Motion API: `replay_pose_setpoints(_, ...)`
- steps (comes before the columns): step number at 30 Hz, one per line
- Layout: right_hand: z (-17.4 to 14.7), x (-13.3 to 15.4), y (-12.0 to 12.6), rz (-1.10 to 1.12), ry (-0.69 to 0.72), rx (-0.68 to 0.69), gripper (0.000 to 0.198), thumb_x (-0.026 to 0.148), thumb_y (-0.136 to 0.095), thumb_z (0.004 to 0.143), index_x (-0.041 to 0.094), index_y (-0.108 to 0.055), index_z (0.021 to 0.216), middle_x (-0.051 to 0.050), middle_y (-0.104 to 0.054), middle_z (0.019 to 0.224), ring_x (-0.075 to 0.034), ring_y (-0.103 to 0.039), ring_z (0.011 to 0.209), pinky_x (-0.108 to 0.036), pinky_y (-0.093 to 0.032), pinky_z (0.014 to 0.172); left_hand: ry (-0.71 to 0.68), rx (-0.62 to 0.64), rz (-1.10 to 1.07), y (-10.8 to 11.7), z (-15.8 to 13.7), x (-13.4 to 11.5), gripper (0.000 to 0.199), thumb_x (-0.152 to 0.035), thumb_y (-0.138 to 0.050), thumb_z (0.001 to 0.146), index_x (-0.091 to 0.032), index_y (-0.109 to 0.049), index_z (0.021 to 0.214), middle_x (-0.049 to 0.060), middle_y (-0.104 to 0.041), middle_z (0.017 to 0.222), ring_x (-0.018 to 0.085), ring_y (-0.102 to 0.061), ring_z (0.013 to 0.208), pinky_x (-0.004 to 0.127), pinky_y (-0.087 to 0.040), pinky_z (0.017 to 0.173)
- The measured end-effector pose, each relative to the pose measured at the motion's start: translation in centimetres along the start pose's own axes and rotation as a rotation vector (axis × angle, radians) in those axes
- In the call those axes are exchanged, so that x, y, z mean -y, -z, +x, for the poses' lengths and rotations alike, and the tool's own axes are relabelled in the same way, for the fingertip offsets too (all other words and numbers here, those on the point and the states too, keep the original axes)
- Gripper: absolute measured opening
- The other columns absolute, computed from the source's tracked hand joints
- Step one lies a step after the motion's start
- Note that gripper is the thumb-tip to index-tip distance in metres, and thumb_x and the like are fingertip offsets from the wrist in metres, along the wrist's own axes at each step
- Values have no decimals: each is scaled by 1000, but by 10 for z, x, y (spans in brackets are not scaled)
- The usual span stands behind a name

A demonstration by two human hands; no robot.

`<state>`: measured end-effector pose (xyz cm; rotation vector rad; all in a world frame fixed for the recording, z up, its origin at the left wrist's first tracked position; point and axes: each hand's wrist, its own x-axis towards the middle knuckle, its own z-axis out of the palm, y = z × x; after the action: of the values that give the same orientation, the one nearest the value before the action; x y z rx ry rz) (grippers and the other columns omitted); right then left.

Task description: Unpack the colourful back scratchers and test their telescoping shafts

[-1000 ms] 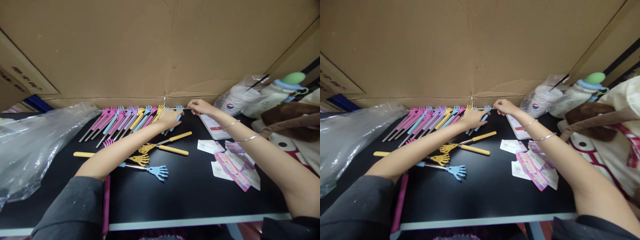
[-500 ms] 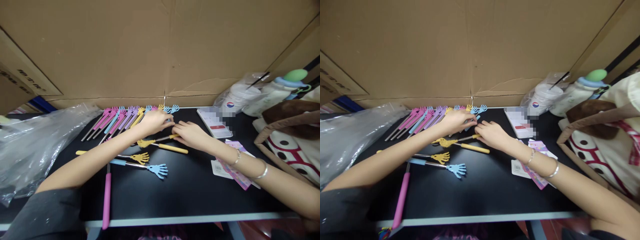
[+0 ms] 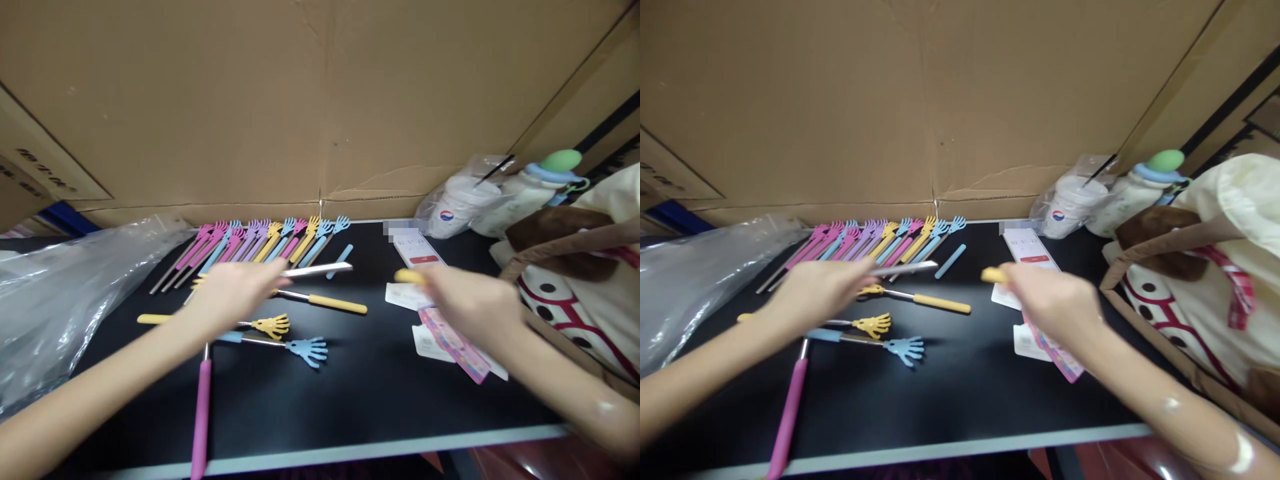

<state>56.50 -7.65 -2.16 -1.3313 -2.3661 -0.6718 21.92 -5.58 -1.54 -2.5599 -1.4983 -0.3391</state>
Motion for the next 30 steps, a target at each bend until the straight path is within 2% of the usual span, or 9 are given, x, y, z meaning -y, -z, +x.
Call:
replay_pose_setpoints(2, -15, -34, -3, -146, -259, -30, 45, 48, -25, 96, 21, -62, 94, -5, -56, 50, -19, -48, 42, -28, -20, 42, 146, -52, 72, -1, -10, 33, 29, -42, -34, 94, -23, -52, 81, 0, -51, 56, 16, -45, 50, 25, -14, 48)
replay_pose_setpoints(3, -19, -47, -6, -155, -335, 19, 47, 50, -24, 95, 22, -60, 98, -6, -57, 52, -20, -50, 42, -27, -21, 42, 167, -55, 92, -2, -12, 44, 30, -42, -32, 95, -24, -53, 83, 0, -52, 57, 17, -47, 52, 25, -16, 49)
replay_pose_setpoints(5, -19, -60, -12, -72, -407, 137, 44, 53, -25, 94, 23, -57, 103, -5, -59, 55, -23, -55, 46, -27, -26, 44, 62, -7, 83, -7, -6, 51, 32, -42, -32, 95, -24, -57, 89, 2, -60, 70, 18, -54, 63, 25, -23, 51)
replay_pose_setpoints(9, 2, -52, -24, 200, -407, 193, 36, 49, -30, 93, 22, -50, 106, -6, -63, 67, -23, -61, 57, -28, -35, 53, -407, 39, 42, -19, 41, 12, 33, -34, -31, 99, -23, -62, 104, 5, -65, 84, 19, -57, 86, 28, -38, 75)
replay_pose_setpoints(13, 17, -44, -29, 431, -359, 149, 31, 48, -34, 94, 21, -47, 102, -1, -58, 62, -17, -54, 52, -27, -37, 56, -790, -27, -31, -40, 99, -42, 31, -20, -32, 98, -23, -61, 107, 4, -65, 103, 18, -53, 101, 34, -32, 99)
replay_pose_setpoints(16, 16, -44, -27, 529, -357, 166, 31, 49, -35, 94, 21, -46, 99, 3, -53, 53, -14, -48, 45, -26, -36, 54, -906, -22, -118, -62, 128, -70, 35, -7, -35, 94, -24, -63, 108, 3, -62, 114, 17, -51, 112, 39, -22, 110)
replay_pose_setpoints(22, 5, -48, -21, 638, -361, 197, 28, 47, -37, 95, 21, -46, 100, 5, -54, 47, -12, -50, 41, -24, -37, 51, -920, 49, -217, -96, 148, -83, 30, -7, -41, 91, -20, -68, 92, 5, -61, 119, 19, -48, 117, 36, -31, 106)
replay_pose_setpoints(26, 4, -50, -20, 609, -332, 167, 28, 46, -38, 95, 21, -47, 100, 6, -54, 47, -12, -51, 41, -23, -37, 51, -860, 51, -257, -101, 152, -74, 31, -4, -44, 86, -20, -70, 87, 5, -59, 122, 19, -47, 118, 35, -33, 104)
replay_pose_setpoints(30, 7, -52, -20, 487, -289, 154, 30, 48, -37, 94, 20, -49, 97, 6, -50, 47, -11, -47, 40, -23, -35, 49, -819, 79, -163, -102, 152, -59, 21, -8, -52, 83, -19, -70, 82, 6, -60, 117, 20, -50, 111, 36, -35, 101)
